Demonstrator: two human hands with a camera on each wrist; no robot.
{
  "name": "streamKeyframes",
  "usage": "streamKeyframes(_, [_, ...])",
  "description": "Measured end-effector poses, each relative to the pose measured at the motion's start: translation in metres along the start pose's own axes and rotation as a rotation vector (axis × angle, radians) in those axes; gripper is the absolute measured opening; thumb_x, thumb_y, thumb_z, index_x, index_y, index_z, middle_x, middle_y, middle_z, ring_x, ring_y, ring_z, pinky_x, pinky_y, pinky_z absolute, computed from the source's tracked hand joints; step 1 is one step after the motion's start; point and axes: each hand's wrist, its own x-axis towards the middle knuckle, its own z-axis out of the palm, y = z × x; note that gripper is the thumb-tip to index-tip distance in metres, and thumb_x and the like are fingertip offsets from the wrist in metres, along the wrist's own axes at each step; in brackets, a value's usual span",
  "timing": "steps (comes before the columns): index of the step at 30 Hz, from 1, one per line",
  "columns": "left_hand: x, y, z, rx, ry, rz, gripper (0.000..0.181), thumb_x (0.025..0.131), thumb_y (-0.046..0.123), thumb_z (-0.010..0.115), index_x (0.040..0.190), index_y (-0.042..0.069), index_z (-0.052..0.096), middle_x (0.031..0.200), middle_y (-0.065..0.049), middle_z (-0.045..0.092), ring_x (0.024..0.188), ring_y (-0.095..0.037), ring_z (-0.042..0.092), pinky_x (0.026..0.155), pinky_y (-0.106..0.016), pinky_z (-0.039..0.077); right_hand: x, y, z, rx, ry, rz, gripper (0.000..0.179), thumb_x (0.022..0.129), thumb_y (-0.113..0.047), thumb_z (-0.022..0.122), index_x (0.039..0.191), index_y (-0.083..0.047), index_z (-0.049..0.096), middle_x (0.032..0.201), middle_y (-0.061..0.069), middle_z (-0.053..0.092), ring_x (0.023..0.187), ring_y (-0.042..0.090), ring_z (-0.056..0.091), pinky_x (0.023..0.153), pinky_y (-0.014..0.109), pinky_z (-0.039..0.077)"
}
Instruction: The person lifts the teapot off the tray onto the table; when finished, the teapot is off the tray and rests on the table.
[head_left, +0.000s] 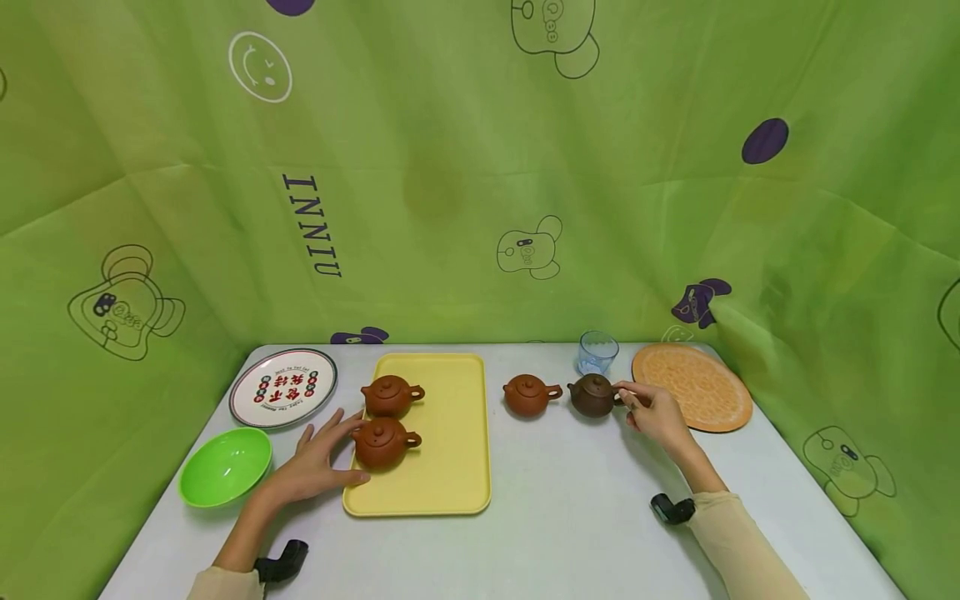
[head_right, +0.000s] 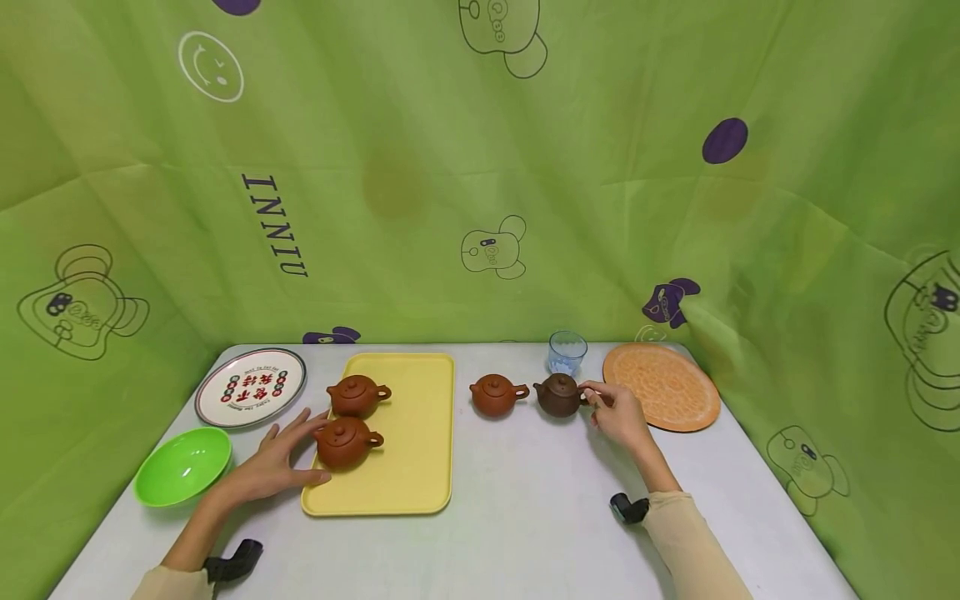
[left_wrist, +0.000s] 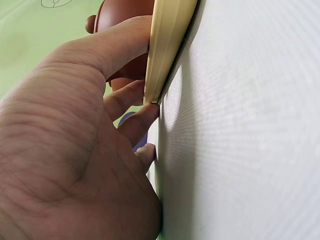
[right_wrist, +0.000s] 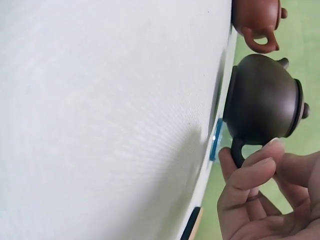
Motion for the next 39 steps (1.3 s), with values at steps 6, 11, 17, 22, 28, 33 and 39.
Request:
streamKeyframes(6, [0.0,0.0,0.0,-0.001,-0.001,0.0,0.093,0.079,0.037,0.09,0.156,0.006,0.049,0.169,-0.028,0.035,0.161,-0.057,0.011,0.124,-0.081,-0.007,0.004,0.001,0.002,0.0,0.002,-0.013,0.034,0.109,-0.017,0.059,0.137,0.001,0.067,0.081,0.013,0.068,0.054,0.005,0.056,0.048,0.022,0.042])
streamKeyframes(11, [0.0,0.0,-0.001,-0.003,-0.002,0.001,0.093,0.079,0.037,0.09,0.156,0.006,0.049,0.169,-0.028,0.034,0.161,-0.057,0.011,0.124,-0.081,-0.007,0.006,0.001,0.002,-0.002,-0.002,-0.023,0.033,0.11,-0.016,0.058,0.136,0.002,0.068,0.079,0.014,0.068,0.053,0.006,0.055,0.048,0.022,0.041])
streamKeyframes(17, [0.0,0.0,0.0,0.002,0.003,0.006,0.092,0.079,0.037,0.091,0.156,0.007,0.05,0.169,-0.027,0.035,0.161,-0.057,0.012,0.125,-0.081,-0.006,0.008,0.004,0.003,-0.014,-0.003,-0.029,0.032,0.11,-0.015,0.057,0.135,0.002,0.068,0.08,0.016,0.07,0.053,0.006,0.056,0.047,0.022,0.042])
streamKeyframes(22, [0.0,0.0,0.0,0.007,0.003,0.001,0.092,0.079,0.037,0.091,0.156,0.009,0.05,0.169,-0.027,0.036,0.161,-0.057,0.012,0.125,-0.081,-0.006,0.01,0.003,0.004,-0.017,-0.006,-0.027,0.032,0.11,-0.015,0.058,0.134,0.002,0.068,0.075,0.013,0.069,0.053,0.007,0.055,0.047,0.022,0.042])
streamKeyframes(28, [0.0,0.001,0.0,0.016,0.005,-0.002,0.092,0.078,0.038,0.091,0.156,0.008,0.05,0.169,-0.027,0.036,0.161,-0.057,0.013,0.125,-0.081,-0.006,0.011,0.004,0.004,-0.01,-0.012,-0.019,0.033,0.11,-0.017,0.057,0.136,0.001,0.068,0.086,0.02,0.071,0.054,0.007,0.056,0.048,0.022,0.043])
streamKeyframes(33, [0.0,0.002,0.0,0.011,0.001,-0.006,0.092,0.078,0.038,0.091,0.156,0.008,0.05,0.169,-0.027,0.035,0.161,-0.057,0.012,0.125,-0.081,-0.006,0.012,0.005,0.004,-0.009,-0.013,-0.03,0.032,0.11,-0.015,0.057,0.135,0.002,0.068,0.085,0.02,0.07,0.054,0.008,0.057,0.048,0.022,0.043])
streamKeyframes(39, [-0.001,0.002,0.0,0.007,0.001,-0.008,0.092,0.079,0.038,0.091,0.156,0.008,0.05,0.17,-0.028,0.034,0.161,-0.057,0.012,0.125,-0.081,-0.007,0.012,0.007,0.004,-0.016,-0.008,-0.043,0.031,0.11,-0.013,0.057,0.134,0.002,0.069,0.083,0.02,0.07,0.054,0.007,0.057,0.047,0.022,0.043])
